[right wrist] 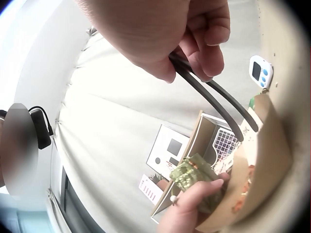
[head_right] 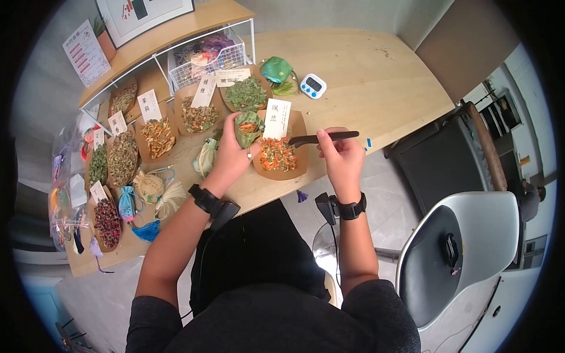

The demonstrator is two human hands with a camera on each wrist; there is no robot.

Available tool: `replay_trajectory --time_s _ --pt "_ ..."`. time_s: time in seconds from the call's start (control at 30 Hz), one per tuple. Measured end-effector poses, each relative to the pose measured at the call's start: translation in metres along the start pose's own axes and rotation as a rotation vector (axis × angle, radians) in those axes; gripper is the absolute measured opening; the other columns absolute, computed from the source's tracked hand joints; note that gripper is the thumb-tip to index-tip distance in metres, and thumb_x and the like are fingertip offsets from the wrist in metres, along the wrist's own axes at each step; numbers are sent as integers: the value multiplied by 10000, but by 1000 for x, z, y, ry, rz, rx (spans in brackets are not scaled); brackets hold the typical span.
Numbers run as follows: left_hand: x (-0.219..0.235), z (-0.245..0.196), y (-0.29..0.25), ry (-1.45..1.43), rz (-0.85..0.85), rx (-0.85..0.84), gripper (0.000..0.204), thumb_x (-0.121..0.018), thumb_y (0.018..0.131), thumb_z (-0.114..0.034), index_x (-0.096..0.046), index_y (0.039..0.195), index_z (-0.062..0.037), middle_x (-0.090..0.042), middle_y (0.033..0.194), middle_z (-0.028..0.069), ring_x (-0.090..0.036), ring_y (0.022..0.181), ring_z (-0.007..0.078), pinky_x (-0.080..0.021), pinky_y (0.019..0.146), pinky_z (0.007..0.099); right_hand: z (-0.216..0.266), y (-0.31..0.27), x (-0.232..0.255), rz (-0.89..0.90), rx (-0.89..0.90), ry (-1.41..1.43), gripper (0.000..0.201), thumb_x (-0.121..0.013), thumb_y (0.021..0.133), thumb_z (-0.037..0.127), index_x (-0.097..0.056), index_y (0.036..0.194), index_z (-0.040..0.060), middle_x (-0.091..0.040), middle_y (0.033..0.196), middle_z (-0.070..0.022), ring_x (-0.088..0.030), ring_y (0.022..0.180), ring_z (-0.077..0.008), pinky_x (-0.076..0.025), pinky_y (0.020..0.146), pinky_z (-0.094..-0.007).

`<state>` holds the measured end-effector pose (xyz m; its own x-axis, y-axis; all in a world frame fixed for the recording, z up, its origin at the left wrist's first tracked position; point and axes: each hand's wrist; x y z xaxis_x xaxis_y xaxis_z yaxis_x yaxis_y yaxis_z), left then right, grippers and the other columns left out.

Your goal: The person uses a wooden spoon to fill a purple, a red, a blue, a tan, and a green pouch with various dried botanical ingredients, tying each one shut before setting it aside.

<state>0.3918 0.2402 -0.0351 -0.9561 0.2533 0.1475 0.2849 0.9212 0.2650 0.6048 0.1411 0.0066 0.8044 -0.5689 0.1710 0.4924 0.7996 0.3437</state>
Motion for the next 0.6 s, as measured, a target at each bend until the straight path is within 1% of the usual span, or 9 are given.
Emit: replay_trajectory --time_s 0.07,0.17,0.27,0.37,0.47,0.53,0.6 --pt "0 0 0 -5 4 6 631 -736 771 -15 -438 1327 -47 -596 1249 164 -586 1185 314 -462 1010 405 -9 -1 0 24 -23 -2 204 -737 945 177 -681 971 -18 -681 763 -36 -630 651 -77 -501 572 -217" --pt "0 4 0 37 23 -6 661 -722 802 -91 -396 1377 -65 -606 1227 126 -598 1138 232 -472 991 373 -16 -1 -4 77 -58 17 218 -734 950 199 -685 990 -10 -685 783 -27 -623 668 -67 -492 571 -214" --pt "1 6 0 60 17 -31 658 -722 804 -89 -396 1375 -67 -608 1222 125 -600 1134 233 -472 989 371 -13 -2 -16 96 -111 9 226 -732 952 205 -691 1005 -11 -691 792 -19 -618 672 -53 -487 575 -218" --pt "0 6 1 57 18 -29 659 -723 802 -88 -395 1374 -69 -609 1219 124 -603 1129 234 -473 988 370 -11 -1 -25 106 -103 -6 226 -734 950 199 -695 998 -18 -696 792 -23 -618 673 -50 -485 575 -218" --pt "0 -2 0 -11 11 14 643 -732 765 -7 -429 1331 -47 -597 1243 171 -593 1179 315 -464 1009 406 -8 -2 -36 125 -89 16 223 -743 942 193 -700 990 -20 -695 772 -27 -613 658 -51 -486 580 -222" --pt "0 1 0 0 10 4 644 -731 758 -3 -432 1327 -46 -602 1236 167 -596 1175 312 -466 1007 404 -9 -2 -40 147 -94 -11 206 -745 935 171 -700 1001 -19 -689 749 -32 -604 637 -54 -489 580 -229" --pt "0 1 0 -3 10 3 644 -729 754 0 -434 1325 -46 -605 1231 164 -599 1171 310 -467 1005 403 -10 -3 -42 203 -50 -62 205 -729 946 156 -680 1036 -21 -692 779 -41 -614 645 -62 -478 559 -219"
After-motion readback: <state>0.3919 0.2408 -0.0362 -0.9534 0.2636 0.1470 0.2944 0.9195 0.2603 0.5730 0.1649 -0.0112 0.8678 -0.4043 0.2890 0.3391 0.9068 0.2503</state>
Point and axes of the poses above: each hand's wrist, its own y-axis towards the middle knuckle, its own x-axis out of the back of the hand, z = x × y
